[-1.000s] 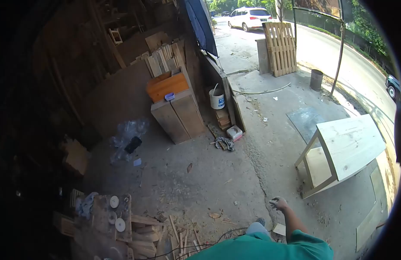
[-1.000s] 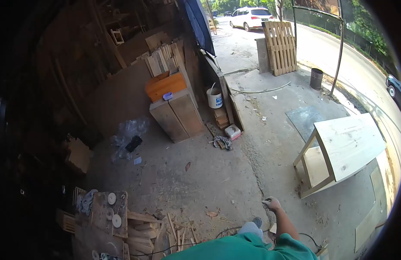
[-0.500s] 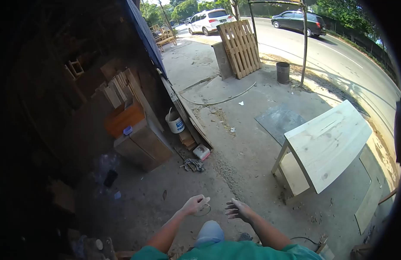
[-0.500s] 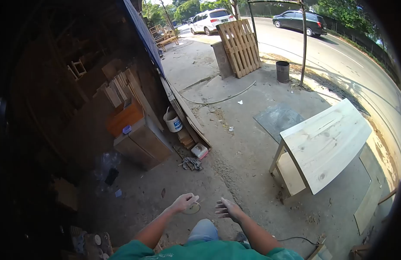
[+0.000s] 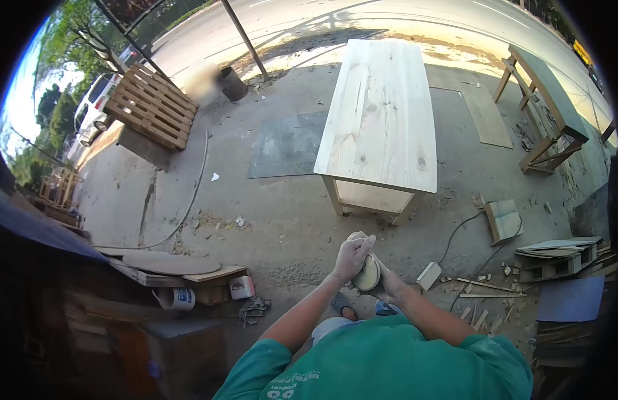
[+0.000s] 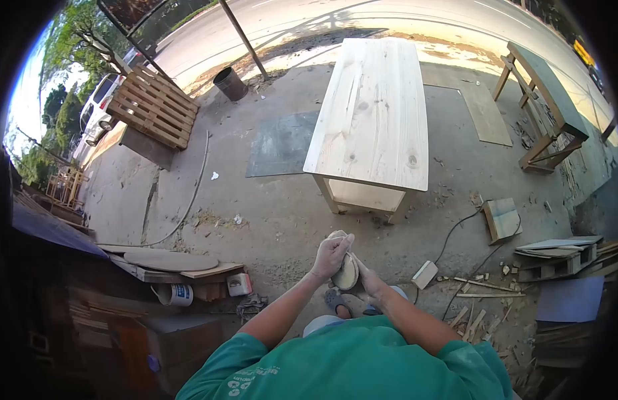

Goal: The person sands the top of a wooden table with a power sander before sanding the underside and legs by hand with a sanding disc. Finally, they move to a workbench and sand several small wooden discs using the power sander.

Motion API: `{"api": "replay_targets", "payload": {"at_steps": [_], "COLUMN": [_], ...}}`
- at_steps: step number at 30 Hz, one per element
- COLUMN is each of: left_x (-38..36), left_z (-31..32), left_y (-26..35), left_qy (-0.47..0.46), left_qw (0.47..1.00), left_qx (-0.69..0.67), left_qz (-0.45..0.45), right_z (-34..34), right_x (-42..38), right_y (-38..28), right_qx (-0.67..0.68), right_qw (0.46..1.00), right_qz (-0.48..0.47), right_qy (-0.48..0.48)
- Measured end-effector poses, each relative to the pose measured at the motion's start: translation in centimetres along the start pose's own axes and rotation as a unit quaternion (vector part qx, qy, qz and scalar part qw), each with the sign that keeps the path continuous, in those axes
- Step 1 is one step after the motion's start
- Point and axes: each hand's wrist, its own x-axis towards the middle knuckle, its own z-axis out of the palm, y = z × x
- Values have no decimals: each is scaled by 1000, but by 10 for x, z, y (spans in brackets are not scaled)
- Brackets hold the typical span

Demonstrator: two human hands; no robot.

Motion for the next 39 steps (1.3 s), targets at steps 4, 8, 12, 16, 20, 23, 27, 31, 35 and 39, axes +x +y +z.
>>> {"api": "replay_targets", "payload": {"at_steps": [4, 8, 12, 16, 20, 23, 27, 31, 35, 39], "left_x": [46, 101, 190, 307, 396, 412, 422, 427, 425, 428], "left_z": [28, 44, 41, 72, 141, 177, 188, 188, 185, 187], "left_y": [-16, -23, -48, -92, -139, -156, -161, -163, -162, -158], "left_qy": [-78, -187, -183, -179, -133, -81, -69, -84, -92, -91], "left_qw": [995, 976, 945, 905, 847, 810, 788, 801, 801, 795], "left_qx": [28, 106, 269, 385, 514, 580, 612, 592, 591, 600], "left_qz": [50, 43, 19, -19, -19, 6, 24, 12, 6, -7], "right_z": [-30, -70, -145, -270, -329, -330, -330, -404, -407, -384], "right_x": [8, 0, 2, 30, 81, 99, 128, 218, 192, 128], "right_y": [-4, -40, -107, -177, -201, -191, -259, -393, -338, -205], "right_qx": [98, 217, 209, 184, -92, -311, -422, -391, -254, 218], "right_qw": [992, 969, 950, 883, 767, 708, 648, 661, 798, 828], "right_qz": [-83, -120, -210, -285, -319, -295, -278, -329, -295, -198], "right_qy": [19, 7, 100, 323, 549, 561, 570, 549, 460, 478]}}
